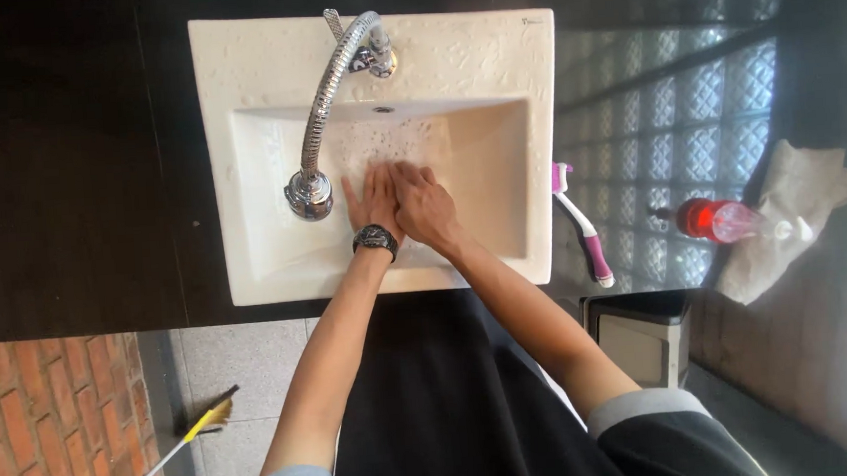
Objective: Washing a pink cleaning brush in a sink and then washing hands.
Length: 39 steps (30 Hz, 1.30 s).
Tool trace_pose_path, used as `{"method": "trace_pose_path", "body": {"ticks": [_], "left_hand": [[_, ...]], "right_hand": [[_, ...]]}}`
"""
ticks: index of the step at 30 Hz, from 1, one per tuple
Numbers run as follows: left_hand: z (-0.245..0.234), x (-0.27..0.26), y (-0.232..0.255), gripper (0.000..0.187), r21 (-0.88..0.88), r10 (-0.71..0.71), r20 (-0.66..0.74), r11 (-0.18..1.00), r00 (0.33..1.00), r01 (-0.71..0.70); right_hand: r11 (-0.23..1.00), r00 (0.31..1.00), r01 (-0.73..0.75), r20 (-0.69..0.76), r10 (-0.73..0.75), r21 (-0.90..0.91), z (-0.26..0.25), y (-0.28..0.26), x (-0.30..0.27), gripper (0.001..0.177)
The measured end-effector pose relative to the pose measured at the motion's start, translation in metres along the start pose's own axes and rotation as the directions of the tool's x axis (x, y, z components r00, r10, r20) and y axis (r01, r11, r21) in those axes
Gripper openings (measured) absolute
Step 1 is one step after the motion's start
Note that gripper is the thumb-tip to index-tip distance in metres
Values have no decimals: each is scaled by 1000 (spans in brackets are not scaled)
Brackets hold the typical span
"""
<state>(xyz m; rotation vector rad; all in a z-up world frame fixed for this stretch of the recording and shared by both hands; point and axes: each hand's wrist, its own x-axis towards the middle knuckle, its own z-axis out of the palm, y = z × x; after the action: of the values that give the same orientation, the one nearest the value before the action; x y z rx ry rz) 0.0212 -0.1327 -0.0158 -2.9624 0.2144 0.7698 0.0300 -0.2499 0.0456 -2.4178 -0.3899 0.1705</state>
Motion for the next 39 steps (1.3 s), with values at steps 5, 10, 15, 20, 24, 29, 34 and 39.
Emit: {"method": "trace_pose_path", "body": {"ticks": [5, 10, 15, 20, 24, 29, 34, 39], "left_hand": [[4, 10, 3, 69, 34, -28, 107, 999, 994, 24], [-23, 4, 9, 68, 93, -42, 229, 995, 973, 21], [-35, 0, 11, 66, 119, -63, 301, 993, 951, 28], [-21, 2, 10, 62, 89, -54, 222, 995, 974, 35], [-16, 5, 12, 60, 66, -69, 213, 996, 975, 56], [-9, 9, 13, 58, 38, -83, 188, 996, 979, 77], [-15, 7, 13, 61, 10, -89, 161, 996, 983, 89], [-20, 6, 10, 59, -10, -68, 205, 997, 977, 71]], "right_hand": [[992, 997, -48, 51, 54, -113, -2, 7, 6, 50], [992, 995, -38, 86, 48, -122, -4, 13, 11, 53], [969, 982, 14, 184, 32, -245, -7, 12, 17, 54], [927, 978, 43, 206, 37, -374, -2, 8, 19, 40], [823, 973, 113, 232, 23, -557, 9, 11, 19, 21], [784, 980, 192, 163, -117, -591, 14, 21, 18, 18], [796, 973, 222, 179, -144, -564, 7, 19, 19, 20], [782, 969, 207, 234, -81, -587, 10, 18, 21, 20]]}}
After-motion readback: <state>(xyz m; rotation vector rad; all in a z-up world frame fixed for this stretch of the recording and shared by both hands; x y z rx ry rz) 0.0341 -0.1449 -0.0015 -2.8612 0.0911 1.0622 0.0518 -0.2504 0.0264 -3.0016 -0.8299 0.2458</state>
